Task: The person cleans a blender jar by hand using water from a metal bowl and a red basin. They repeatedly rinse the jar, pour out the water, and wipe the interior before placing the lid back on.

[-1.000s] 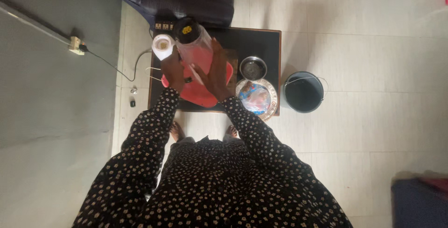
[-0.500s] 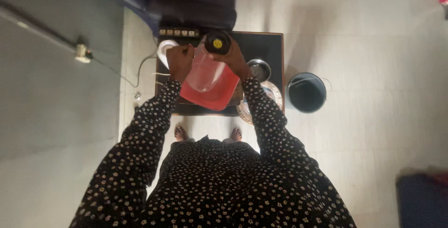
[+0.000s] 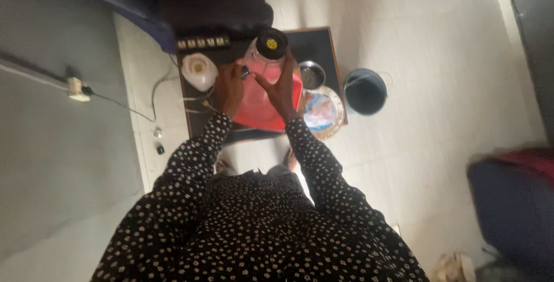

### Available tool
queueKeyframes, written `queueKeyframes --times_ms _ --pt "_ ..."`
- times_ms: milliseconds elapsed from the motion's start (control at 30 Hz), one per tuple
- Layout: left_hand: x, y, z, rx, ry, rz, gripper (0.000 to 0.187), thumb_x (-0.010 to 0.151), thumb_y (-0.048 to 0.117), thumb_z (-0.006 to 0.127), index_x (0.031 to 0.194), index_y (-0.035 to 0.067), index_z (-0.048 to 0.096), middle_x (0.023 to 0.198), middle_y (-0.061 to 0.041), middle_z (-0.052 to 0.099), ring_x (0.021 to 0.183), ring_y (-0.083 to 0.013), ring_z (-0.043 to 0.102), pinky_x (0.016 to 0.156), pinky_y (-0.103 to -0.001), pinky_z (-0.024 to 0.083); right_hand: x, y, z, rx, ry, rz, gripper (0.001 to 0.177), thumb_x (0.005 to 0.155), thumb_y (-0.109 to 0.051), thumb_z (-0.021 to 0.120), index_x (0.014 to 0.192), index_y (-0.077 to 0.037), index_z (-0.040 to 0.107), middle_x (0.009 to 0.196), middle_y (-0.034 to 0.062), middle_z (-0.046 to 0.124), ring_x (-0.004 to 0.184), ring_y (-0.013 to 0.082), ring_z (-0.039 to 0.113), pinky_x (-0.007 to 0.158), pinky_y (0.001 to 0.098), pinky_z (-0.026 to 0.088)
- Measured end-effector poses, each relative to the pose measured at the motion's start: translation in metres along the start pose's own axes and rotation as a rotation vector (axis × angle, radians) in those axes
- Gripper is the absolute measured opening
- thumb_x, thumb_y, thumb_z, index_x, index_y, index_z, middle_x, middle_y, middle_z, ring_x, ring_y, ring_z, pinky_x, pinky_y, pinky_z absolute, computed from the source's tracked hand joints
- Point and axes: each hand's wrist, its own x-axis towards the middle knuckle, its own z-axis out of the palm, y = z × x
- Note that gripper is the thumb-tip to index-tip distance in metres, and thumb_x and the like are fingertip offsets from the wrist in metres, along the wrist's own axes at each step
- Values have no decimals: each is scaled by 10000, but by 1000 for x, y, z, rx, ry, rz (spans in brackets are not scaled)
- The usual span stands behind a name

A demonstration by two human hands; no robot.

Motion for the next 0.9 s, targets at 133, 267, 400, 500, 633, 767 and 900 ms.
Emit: queueKeyframes --times_ms 133,267,400,500,633,767,900 --pt "-5 -24 -13 17 -43 316 350 1054 305 535 1091 13 724 996 -171 726 841 -311 708 735 -416 554 -13 32 -17 203 -266 132 1144 741 -219 983 1597 -51 244 1564 134 432 1463 279 433 1205 413 410" --pt "1 -27 -17 -136 -261 83 339 1011 280 514 1014 13 721 898 -114 724 690 -198 703 589 -346 560 4 60 -38 480 -510 248 1209 677 -134 1002 1611 -64 236 1568 85 409 1481 230 382 1247 408 389" --pt "-2 -18 -17 -146 -182 -80 354 1015 251 568 868 -16 749 705 -150 696 570 -222 643 542 -361 484 24 74 -47 547 -523 214 1163 692 -64 984 1630 -47 297 1598 93 432 1504 237 386 1259 406 364" --pt "-1 -10 -28 -199 49 454 329 1056 241 585 921 -23 727 790 -110 708 723 -174 685 643 -374 526 40 80 -39 737 -601 277 1132 699 -69 955 1622 -56 299 1592 78 412 1475 248 394 1149 430 432" --pt "-7 -3 -39 -268 88 -154 441 1032 292 612 750 -43 659 574 -87 522 518 -180 489 523 -398 396 36 78 -18 743 -593 229 1091 802 -153 922 1651 -73 242 1641 90 374 1498 272 406 1172 456 444" --pt "-16 -12 -26 -137 254 -74 421 1058 276 569 776 -23 659 588 -111 541 549 -188 476 571 -404 408 7 43 -9 172 -478 -38 1182 810 -255 970 1652 -58 164 1659 152 308 1549 304 337 1281 491 358" --pt "-16 -28 -4 335 381 481 322 1044 265 518 1084 -9 682 813 -143 708 688 -274 666 564 -396 511 -11 -9 -4 -107 -271 -159 1305 780 -354 976 1641 -14 56 1682 211 190 1558 369 261 1277 502 291"
